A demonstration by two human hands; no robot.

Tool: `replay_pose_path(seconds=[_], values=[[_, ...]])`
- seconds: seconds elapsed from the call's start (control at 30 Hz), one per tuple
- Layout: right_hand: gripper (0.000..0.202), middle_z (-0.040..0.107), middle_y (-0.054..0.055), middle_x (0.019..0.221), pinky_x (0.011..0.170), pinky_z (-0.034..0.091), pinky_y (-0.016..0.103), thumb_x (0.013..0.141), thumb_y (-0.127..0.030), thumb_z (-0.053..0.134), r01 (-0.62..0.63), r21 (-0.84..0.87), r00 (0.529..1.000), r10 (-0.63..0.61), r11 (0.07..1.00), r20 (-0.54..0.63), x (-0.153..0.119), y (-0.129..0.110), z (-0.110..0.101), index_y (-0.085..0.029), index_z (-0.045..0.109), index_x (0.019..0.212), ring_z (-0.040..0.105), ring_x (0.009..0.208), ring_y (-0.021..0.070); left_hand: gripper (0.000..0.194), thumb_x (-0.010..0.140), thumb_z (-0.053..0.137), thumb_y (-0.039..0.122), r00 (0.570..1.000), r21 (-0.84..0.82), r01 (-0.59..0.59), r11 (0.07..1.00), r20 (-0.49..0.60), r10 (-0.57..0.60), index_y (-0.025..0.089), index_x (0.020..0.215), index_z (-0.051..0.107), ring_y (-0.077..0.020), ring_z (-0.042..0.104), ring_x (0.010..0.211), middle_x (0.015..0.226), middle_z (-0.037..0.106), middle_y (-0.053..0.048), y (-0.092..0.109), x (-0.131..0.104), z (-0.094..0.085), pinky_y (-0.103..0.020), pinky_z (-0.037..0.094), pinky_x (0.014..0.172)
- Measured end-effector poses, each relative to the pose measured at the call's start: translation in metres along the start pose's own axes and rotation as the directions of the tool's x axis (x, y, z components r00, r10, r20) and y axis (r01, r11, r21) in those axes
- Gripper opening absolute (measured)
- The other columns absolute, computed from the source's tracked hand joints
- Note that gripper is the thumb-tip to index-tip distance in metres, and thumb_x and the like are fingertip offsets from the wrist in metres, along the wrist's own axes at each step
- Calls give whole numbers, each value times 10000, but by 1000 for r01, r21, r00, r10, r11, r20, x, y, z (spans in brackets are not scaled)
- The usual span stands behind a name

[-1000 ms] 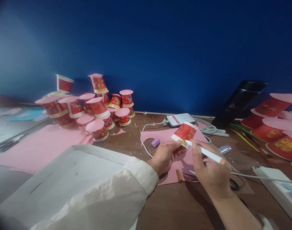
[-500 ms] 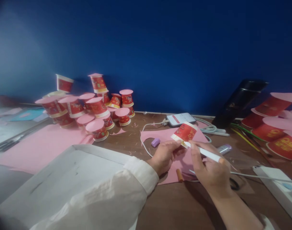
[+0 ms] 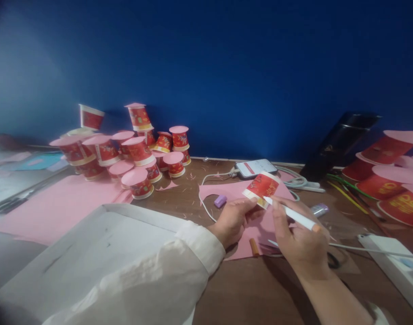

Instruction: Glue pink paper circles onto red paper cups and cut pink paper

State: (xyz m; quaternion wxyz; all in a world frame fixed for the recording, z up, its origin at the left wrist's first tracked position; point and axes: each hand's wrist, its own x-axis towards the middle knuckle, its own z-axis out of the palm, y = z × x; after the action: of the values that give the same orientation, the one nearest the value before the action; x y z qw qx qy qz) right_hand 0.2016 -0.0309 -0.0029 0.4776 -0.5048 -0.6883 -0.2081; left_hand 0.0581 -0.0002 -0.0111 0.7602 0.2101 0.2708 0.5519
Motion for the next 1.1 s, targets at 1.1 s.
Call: replay_pose_path(seconds=[1.1], values=[[298,847,88,849,706,599,306,1079,-318,596,77,-1,996,-77,997,35,2,-5,0,-183,835,962,811,747,226,420,601,1003,416,997,53,-35,998,76,31,113,783,777,-244,656,891,852,713,-116,-8,7,-8,-492,514,1083]])
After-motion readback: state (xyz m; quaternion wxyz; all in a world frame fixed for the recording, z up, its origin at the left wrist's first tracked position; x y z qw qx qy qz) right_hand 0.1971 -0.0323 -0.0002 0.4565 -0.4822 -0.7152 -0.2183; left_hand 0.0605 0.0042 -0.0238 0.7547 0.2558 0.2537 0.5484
